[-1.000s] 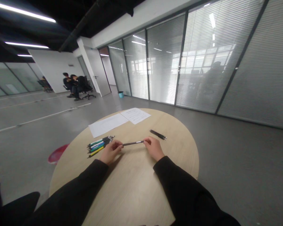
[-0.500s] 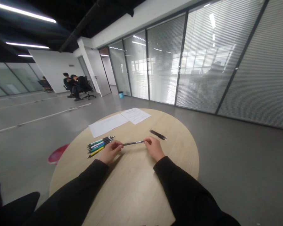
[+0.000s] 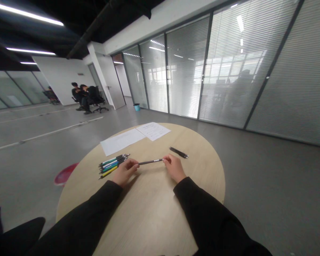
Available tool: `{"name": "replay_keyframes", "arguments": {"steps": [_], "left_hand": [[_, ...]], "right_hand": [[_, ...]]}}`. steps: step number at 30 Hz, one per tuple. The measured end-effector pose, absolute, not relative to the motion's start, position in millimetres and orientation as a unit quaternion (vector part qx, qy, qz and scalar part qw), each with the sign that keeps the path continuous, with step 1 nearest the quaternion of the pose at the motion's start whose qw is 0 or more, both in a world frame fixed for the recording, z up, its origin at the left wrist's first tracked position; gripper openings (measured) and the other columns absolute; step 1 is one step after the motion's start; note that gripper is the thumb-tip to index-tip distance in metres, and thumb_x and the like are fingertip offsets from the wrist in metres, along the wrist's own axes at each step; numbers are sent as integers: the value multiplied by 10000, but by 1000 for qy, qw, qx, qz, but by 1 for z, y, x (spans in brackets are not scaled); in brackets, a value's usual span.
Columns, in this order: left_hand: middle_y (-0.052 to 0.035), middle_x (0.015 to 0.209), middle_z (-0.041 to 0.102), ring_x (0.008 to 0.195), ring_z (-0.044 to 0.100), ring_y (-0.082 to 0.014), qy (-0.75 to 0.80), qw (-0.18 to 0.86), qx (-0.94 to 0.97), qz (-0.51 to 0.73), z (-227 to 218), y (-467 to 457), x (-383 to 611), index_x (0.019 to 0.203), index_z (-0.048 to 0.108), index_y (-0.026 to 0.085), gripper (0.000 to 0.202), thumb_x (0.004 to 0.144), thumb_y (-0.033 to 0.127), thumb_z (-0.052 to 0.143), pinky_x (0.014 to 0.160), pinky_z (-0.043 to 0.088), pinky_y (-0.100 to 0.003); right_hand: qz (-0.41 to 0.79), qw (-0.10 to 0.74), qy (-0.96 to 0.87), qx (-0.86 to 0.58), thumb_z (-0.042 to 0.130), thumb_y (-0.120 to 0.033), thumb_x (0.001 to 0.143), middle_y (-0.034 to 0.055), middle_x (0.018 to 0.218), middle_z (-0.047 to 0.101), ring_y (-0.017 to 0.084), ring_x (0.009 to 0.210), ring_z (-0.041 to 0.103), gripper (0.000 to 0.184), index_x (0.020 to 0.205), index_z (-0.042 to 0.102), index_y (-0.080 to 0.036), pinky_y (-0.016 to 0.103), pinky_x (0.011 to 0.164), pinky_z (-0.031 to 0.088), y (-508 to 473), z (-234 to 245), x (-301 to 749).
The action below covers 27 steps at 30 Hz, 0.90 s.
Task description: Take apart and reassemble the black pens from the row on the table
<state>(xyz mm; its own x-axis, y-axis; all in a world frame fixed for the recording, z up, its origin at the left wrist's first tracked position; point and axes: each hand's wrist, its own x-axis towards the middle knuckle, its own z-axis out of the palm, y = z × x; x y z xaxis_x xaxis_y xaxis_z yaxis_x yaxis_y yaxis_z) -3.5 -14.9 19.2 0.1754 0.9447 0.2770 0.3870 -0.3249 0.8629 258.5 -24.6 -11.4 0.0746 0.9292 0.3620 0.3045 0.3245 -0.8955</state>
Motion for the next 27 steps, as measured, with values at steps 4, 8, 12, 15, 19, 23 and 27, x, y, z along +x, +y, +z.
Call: {"name": "replay_keyframes", "arguments": {"steps": [4, 8, 12, 15, 19, 23, 27], "left_hand": [[0, 661, 615, 585, 537, -126, 478, 327, 695, 427, 20, -15, -3, 785, 636, 155, 220, 751, 370, 668, 585, 417, -253], [-2, 658, 616, 580, 535, -126, 476, 329, 693, 431, 20, -14, -3, 772, 637, 158, 235, 740, 387, 678, 572, 415, -250], [-3, 651, 615, 577, 537, -131, 481, 330, 690, 430, 21, -16, -2, 768, 642, 165, 248, 731, 407, 682, 562, 415, -250], [-3, 654, 618, 579, 543, -131, 479, 333, 688, 432, 22, -16, -3, 772, 639, 165, 259, 726, 415, 687, 569, 422, -251], [-6, 667, 624, 592, 548, -134, 475, 338, 686, 434, 21, -15, -3, 782, 633, 166, 261, 733, 418, 682, 576, 424, -251], [-9, 665, 624, 595, 546, -139, 481, 331, 690, 428, 22, -16, -3, 773, 632, 168, 259, 730, 420, 677, 580, 423, -256], [-8, 667, 620, 598, 541, -138, 486, 327, 691, 424, 23, -16, -3, 777, 633, 170, 262, 735, 425, 673, 577, 417, -252]], "right_hand": [[289, 532, -618, -501, 553, -284, 826, 21, 737, 663, 164, 653, 587, 168, 870, 672, -175, 277, 631, 451, -25, -11, 259], [288, 533, -619, -500, 550, -295, 831, 24, 747, 666, 167, 659, 596, 171, 874, 666, -177, 281, 638, 463, -24, -12, 259], [291, 532, -617, -502, 547, -307, 839, 30, 779, 677, 166, 663, 605, 176, 884, 660, -179, 284, 644, 473, -25, -13, 259], [291, 529, -620, -501, 542, -310, 849, 28, 777, 674, 166, 662, 606, 176, 880, 658, -181, 284, 641, 476, -26, -12, 259], [291, 527, -623, -500, 538, -319, 858, 26, 775, 671, 166, 664, 608, 181, 879, 656, -183, 282, 639, 477, -26, -11, 259], [290, 524, -624, -502, 533, -335, 864, 25, 765, 668, 164, 655, 608, 191, 873, 651, -186, 280, 630, 478, -24, -14, 258], [284, 525, -625, -503, 532, -341, 861, 22, 755, 665, 163, 648, 603, 195, 865, 651, -187, 278, 620, 472, -23, -16, 258]]}}
